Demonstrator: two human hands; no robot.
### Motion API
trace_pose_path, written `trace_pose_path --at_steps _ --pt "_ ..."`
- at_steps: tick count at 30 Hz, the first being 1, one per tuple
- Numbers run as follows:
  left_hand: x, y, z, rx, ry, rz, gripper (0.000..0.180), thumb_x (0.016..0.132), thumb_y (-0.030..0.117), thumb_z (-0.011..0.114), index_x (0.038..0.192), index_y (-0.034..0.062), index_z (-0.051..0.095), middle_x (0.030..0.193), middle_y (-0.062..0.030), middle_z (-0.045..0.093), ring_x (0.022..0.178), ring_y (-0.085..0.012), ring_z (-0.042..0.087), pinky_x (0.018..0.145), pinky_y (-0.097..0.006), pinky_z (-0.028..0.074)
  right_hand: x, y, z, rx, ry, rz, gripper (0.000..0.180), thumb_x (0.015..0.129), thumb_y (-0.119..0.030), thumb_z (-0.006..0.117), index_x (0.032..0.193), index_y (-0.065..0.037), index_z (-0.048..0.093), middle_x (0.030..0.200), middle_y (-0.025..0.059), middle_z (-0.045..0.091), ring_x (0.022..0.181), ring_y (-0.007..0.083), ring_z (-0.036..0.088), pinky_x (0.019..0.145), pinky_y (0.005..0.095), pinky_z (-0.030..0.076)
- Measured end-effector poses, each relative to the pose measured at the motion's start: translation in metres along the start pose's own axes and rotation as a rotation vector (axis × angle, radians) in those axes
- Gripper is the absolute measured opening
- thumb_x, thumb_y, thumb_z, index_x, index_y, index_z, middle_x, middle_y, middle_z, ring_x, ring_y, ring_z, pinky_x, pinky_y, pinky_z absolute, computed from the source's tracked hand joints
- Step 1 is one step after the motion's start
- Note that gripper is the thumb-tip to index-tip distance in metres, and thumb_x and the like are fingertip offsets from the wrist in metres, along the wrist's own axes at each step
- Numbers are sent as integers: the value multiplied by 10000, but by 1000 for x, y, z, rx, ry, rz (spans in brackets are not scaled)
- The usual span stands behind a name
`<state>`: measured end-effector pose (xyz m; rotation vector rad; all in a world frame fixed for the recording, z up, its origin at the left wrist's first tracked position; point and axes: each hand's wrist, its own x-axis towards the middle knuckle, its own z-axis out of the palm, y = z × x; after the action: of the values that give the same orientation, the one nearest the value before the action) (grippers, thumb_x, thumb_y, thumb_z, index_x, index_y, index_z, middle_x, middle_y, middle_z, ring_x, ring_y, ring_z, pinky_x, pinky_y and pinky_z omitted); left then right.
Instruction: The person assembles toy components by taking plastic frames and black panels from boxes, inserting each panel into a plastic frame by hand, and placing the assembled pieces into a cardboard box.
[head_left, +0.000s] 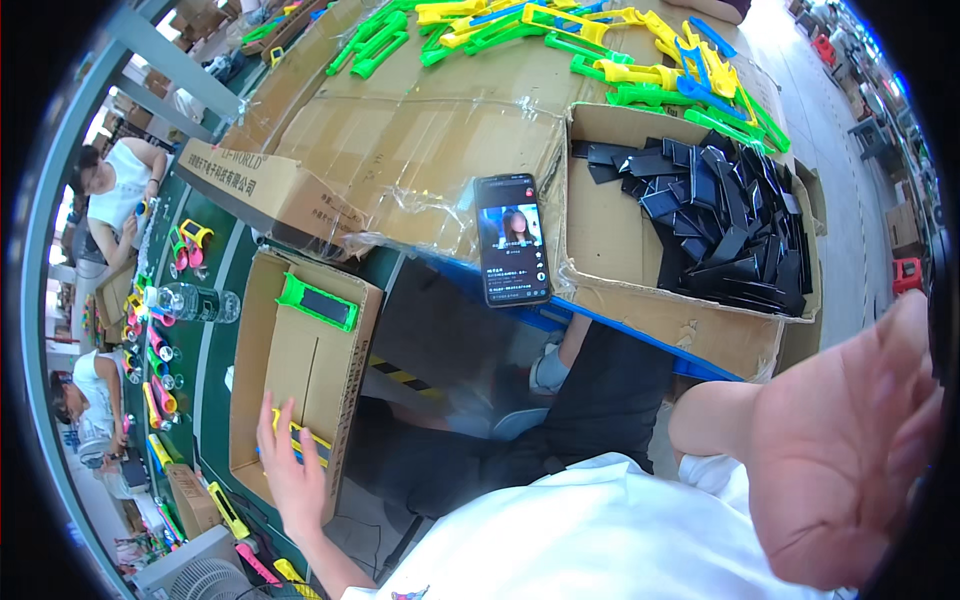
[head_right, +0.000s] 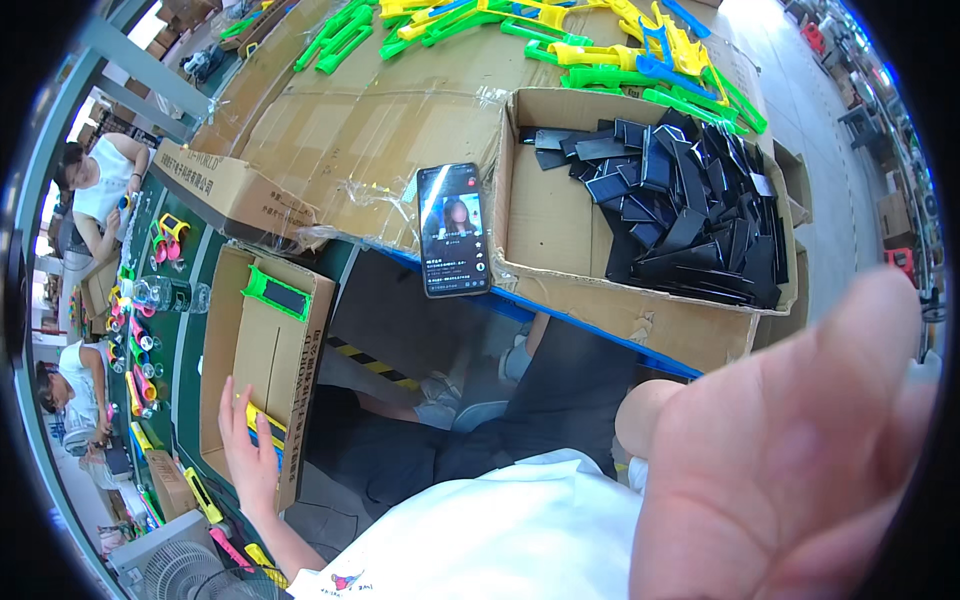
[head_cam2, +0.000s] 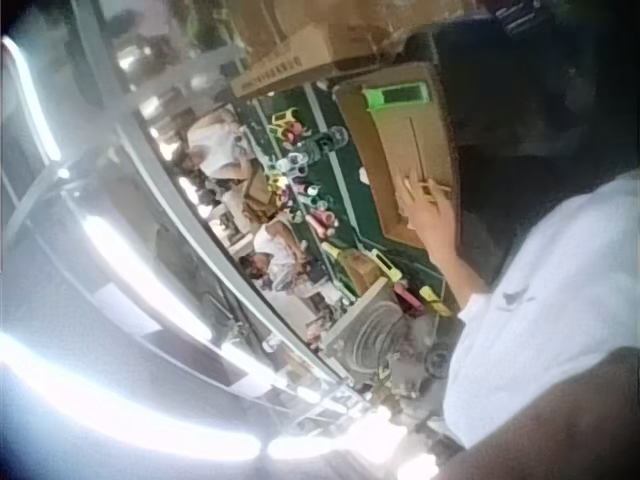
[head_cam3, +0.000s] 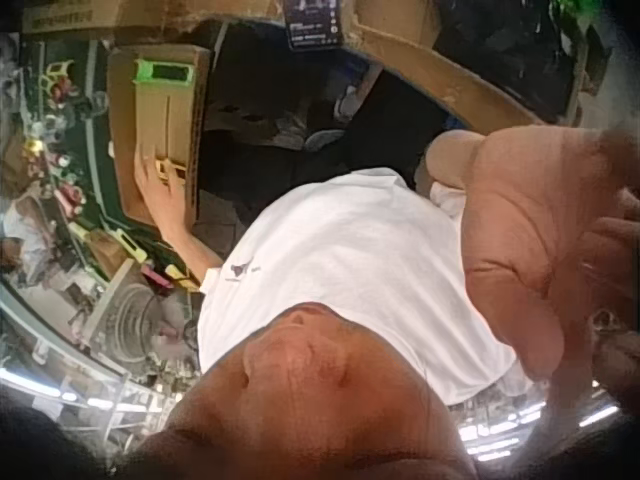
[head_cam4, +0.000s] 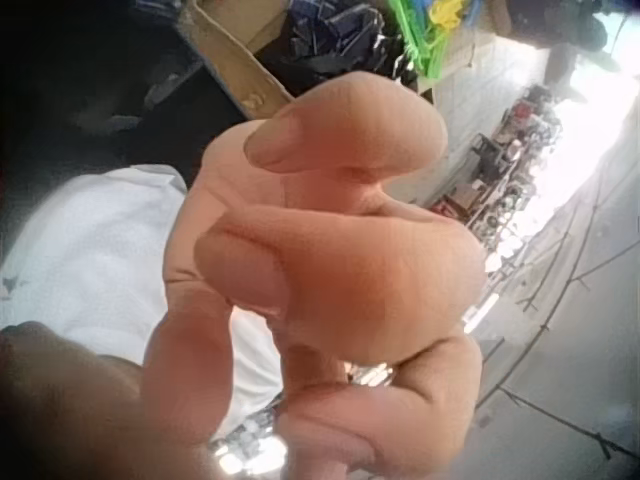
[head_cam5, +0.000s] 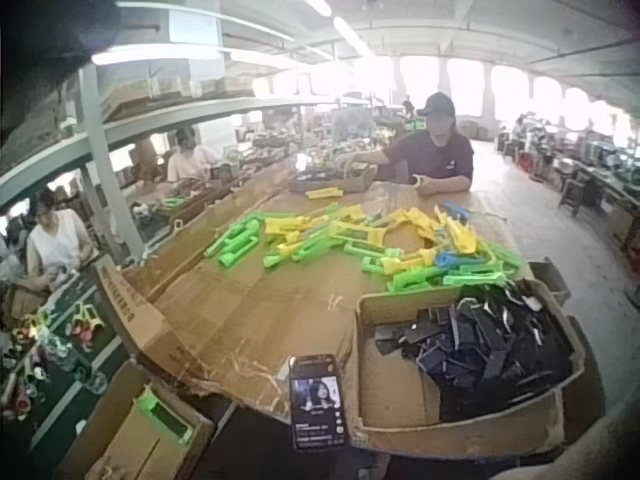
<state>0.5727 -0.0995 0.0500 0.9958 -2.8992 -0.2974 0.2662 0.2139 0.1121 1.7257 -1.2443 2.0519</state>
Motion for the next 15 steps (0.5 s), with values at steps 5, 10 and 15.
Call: trace_pose_path --at_steps 5,10,15 --pt "9 48 13 -211 30 125 340 1025 107 513 1349 46 593 1553 -140 446 1440 -368 415 1179 -452 330 4 -8 -25 -82 -38 -24 501 832 -101 797 1296 -234 663 1076 49 614 865 182 581 674 345 491" --pt "34 97 21 -337 -9 292 322 982 48 558 1292 47 644 1516 -152 491 1409 -359 463 1165 -435 360 17 -9 -57 -171 -68 -71 494 825 -110 801 1288 -222 666 1082 53 618 865 185 578 682 347 485" --pt "55 128 32 -366 11 457 334 929 45 639 1262 59 663 1456 -149 543 1345 -363 514 1117 -444 423 13 -29 -75 -308 -58 -69 489 818 -120 805 1279 -209 670 1088 56 622 866 188 575 691 349 478"
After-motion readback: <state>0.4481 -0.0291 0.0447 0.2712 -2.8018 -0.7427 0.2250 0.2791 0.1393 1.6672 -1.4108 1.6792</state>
